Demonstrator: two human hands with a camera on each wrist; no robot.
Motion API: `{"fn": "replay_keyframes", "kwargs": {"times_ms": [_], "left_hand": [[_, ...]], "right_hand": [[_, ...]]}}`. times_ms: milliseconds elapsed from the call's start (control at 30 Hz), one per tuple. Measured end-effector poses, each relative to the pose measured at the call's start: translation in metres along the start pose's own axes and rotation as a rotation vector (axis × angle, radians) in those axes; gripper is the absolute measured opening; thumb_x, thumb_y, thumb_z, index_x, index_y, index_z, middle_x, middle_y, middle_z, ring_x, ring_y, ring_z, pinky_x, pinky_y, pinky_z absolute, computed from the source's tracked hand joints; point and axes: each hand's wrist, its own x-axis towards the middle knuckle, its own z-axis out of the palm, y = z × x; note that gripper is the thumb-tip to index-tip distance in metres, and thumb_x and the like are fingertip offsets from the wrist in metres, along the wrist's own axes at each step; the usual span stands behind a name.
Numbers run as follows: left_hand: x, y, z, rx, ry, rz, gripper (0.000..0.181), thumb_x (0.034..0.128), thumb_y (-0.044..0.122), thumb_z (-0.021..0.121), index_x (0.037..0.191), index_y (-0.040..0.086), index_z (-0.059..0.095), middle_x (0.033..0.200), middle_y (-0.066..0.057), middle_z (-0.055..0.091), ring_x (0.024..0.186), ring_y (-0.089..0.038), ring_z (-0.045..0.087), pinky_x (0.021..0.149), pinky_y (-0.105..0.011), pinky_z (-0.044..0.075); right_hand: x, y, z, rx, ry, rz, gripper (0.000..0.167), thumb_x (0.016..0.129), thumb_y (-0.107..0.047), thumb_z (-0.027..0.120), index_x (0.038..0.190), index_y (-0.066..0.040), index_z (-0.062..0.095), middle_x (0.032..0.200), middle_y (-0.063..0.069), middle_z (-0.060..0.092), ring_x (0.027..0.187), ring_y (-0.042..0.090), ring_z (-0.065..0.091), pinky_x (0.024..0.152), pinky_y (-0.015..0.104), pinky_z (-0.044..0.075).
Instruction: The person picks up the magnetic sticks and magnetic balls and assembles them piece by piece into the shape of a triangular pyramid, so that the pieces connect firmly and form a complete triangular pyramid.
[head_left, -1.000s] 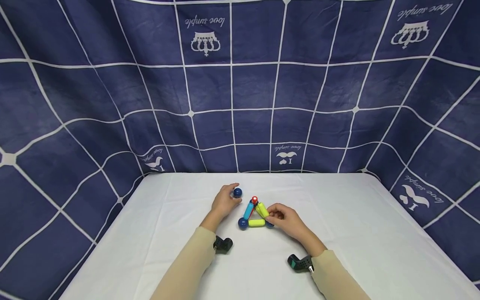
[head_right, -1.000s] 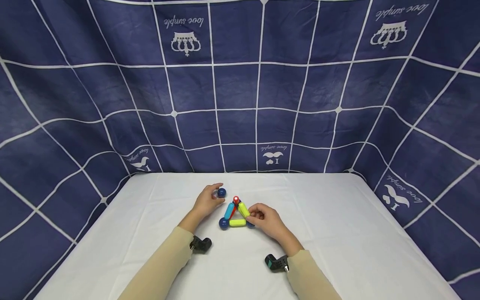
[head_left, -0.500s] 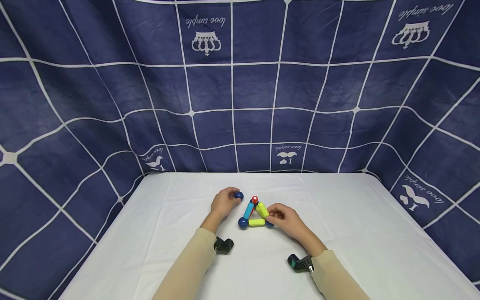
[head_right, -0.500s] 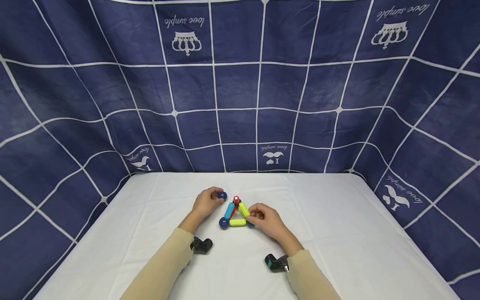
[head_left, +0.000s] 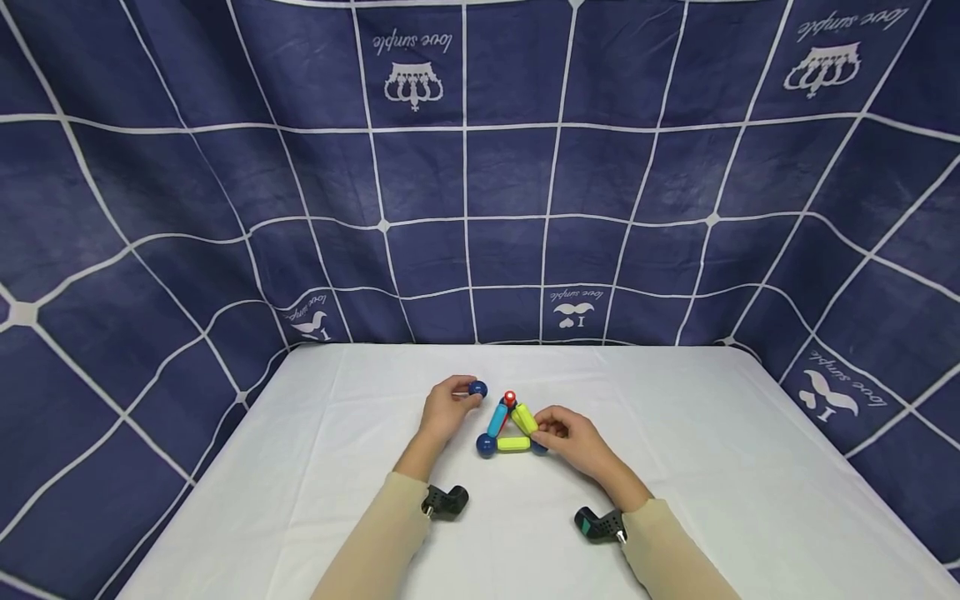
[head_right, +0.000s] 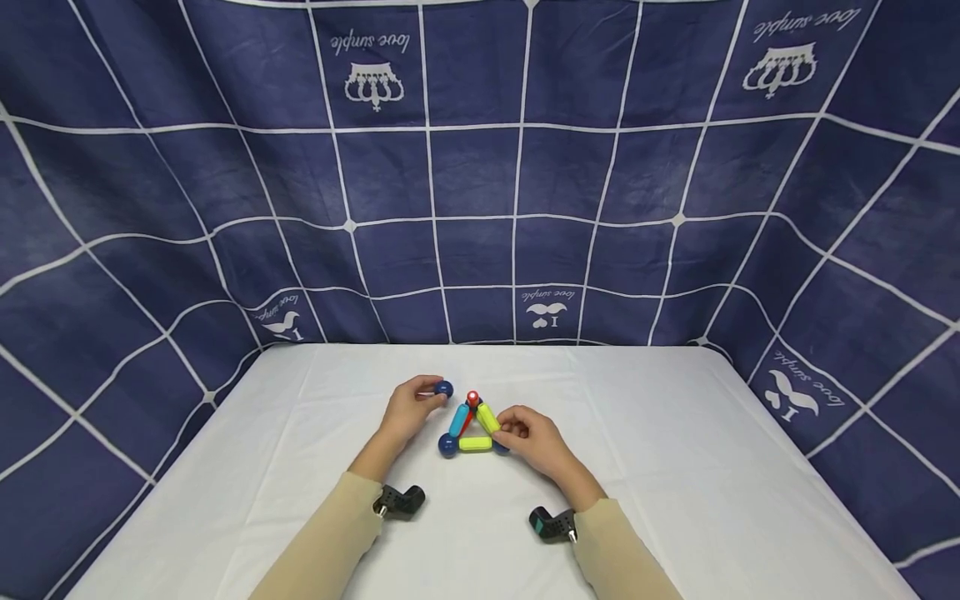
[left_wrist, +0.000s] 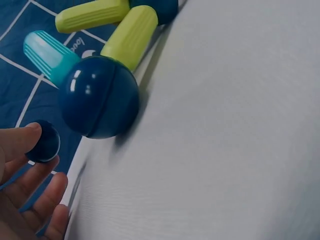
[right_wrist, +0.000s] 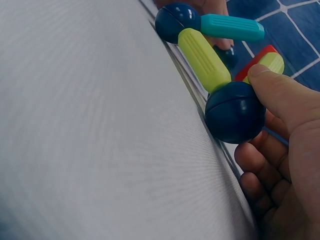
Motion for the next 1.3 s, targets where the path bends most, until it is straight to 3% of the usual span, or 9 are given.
{"fn": "replay_keyframes", "kwargs": {"times_ms": [300,600,1067,1300], "left_hand": [[-0.007,0.005,-0.009,-0.138,-0.022,-0.038,0.035,0.0911,0.021,0.073,0.126,0.017,0.068,0.118,-0.008,0.071,0.094,-0.018,0.067,0.075,-0.031,0.055],[-0.020,0.019,-0.013,-0.247,-0.102,0.044,0.035,0.0913,0.024,0.073,0.125,0.020,0.068,0.119,-0.008,0.070,0.091,-0.016,0.066,0.075,-0.028,0.051],[-0.032,0.038,-0.001,-0.220,-0.187,0.124,0.036,0.0936,0.026,0.071,0.128,0.020,0.065,0.124,-0.005,0.067,0.103,-0.017,0.063,0.081,-0.028,0.053],[-0.035,0.039,0.006,-0.213,-0.202,0.121,0.035,0.0937,0.022,0.071,0.128,0.023,0.066,0.125,-0.001,0.066,0.106,-0.018,0.063,0.082,-0.033,0.054]], "right_hand": [[0.000,-0.001,0.002,0.004,-0.002,-0.016,0.017,0.088,-0.022,0.076,0.104,-0.018,0.070,0.089,-0.003,0.064,0.079,0.011,0.055,0.070,0.022,0.047],[-0.002,-0.001,0.002,-0.002,0.008,-0.007,0.017,0.089,-0.022,0.076,0.105,-0.018,0.070,0.089,-0.003,0.064,0.079,0.012,0.055,0.070,0.022,0.047],[-0.002,0.003,0.000,0.011,-0.003,-0.033,0.019,0.089,-0.025,0.076,0.106,-0.019,0.070,0.090,-0.003,0.065,0.079,0.011,0.055,0.071,0.022,0.048],[-0.002,0.002,-0.001,0.001,-0.003,-0.054,0.019,0.090,-0.026,0.075,0.106,-0.019,0.070,0.091,-0.003,0.065,0.079,0.010,0.055,0.070,0.022,0.048]]}}
